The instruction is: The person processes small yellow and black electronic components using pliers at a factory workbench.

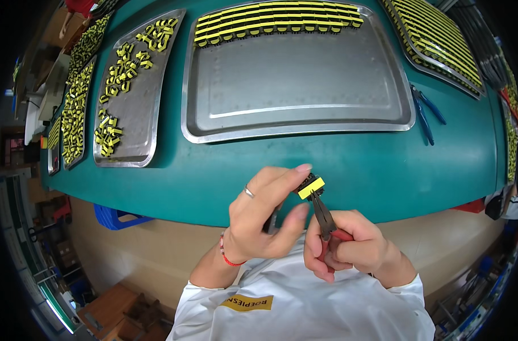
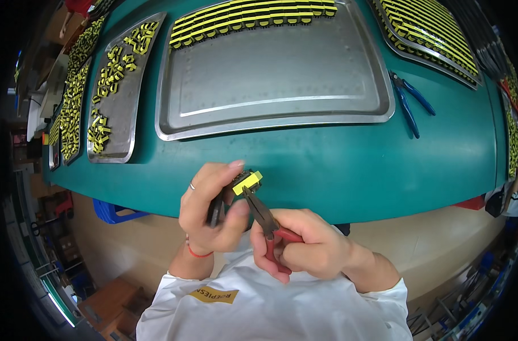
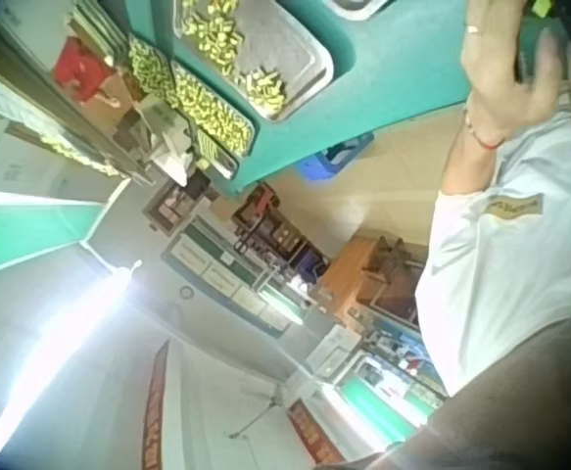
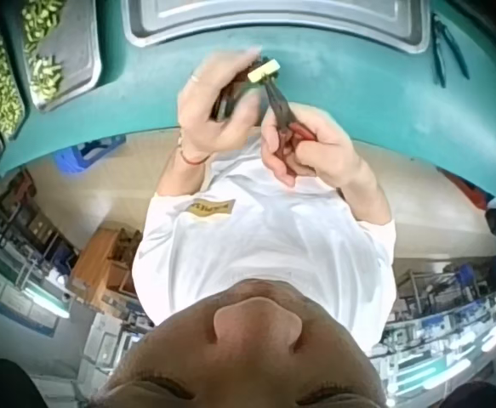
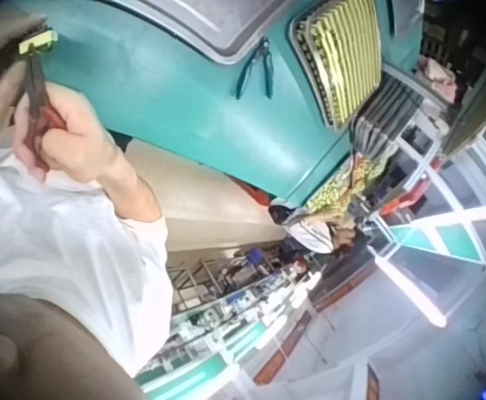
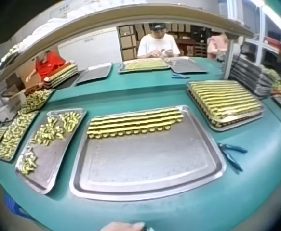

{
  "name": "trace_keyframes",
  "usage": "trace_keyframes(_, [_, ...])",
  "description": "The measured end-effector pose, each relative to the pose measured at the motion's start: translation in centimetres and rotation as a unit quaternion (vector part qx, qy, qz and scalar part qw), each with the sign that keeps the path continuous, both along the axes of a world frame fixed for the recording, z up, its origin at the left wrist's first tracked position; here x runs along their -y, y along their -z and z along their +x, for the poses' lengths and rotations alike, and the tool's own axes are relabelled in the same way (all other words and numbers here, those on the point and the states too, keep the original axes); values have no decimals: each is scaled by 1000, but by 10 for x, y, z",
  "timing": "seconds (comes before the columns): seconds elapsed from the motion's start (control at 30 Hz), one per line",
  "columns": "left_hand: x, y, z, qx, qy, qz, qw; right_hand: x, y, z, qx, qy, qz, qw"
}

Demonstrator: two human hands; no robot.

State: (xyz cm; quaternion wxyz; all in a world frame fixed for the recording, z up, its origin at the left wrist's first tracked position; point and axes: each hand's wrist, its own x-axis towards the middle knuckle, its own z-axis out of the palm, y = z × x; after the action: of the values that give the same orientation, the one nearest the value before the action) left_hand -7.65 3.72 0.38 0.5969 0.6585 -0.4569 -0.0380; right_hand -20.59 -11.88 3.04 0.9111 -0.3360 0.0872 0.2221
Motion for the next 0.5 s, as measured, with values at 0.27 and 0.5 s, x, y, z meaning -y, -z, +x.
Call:
trace_keyframes(0.27, [15, 11, -3, 70, -62, -12, 996, -7, 7, 2, -7, -3, -61, 998])
trace_keyframes(0.5, [15, 10, -5, 48, -64, 12, 997, 1, 15, 2, -16, -27, -10, 999])
